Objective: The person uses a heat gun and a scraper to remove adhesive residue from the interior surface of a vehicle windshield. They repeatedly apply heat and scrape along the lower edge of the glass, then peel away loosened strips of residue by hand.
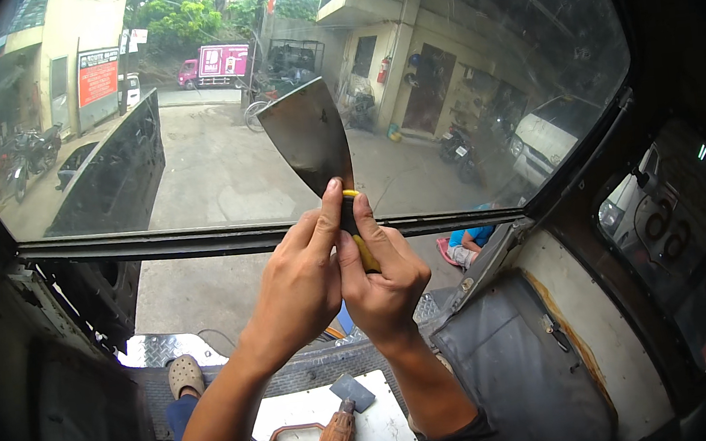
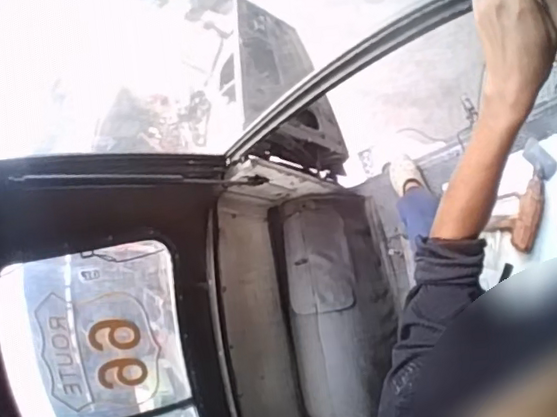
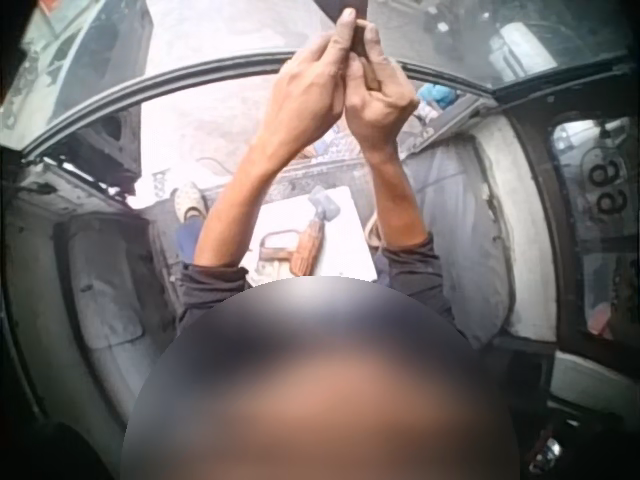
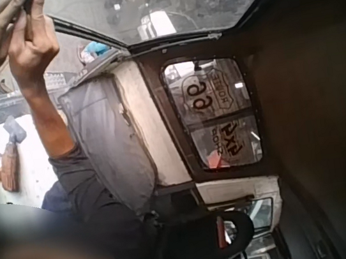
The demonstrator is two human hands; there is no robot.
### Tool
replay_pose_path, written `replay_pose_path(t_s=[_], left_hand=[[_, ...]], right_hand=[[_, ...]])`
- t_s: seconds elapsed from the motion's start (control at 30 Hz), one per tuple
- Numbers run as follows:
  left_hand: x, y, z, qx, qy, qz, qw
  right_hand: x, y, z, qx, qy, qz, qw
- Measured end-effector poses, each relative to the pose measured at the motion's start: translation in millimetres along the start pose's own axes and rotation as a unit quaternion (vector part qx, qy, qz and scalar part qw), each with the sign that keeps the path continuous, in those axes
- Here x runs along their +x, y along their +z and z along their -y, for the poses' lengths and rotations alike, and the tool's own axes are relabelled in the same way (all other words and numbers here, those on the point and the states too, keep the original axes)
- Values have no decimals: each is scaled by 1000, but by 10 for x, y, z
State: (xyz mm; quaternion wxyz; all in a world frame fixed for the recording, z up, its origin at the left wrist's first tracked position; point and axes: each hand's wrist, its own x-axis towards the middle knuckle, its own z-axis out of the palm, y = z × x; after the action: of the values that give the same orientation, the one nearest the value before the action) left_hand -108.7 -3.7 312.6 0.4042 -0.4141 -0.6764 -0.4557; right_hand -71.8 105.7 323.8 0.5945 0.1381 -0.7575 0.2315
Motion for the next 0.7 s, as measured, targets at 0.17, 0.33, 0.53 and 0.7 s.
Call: replay_pose_path(t_s=[0.17,0.33,0.53,0.7], left_hand=[[20,21,-24,-3,11,-7,1000],[48,36,-64,-14,2,-4,1000],[90,52,-70,-7,8,2,1000],[94,77,-70,-5,7,4,1000]], right_hand=[[12,-35,-16,-2,-38,0,999],[27,-72,-39,32,13,-6,999],[62,-116,-74,41,35,13,998],[79,-107,-91,30,-8,2,1000]])
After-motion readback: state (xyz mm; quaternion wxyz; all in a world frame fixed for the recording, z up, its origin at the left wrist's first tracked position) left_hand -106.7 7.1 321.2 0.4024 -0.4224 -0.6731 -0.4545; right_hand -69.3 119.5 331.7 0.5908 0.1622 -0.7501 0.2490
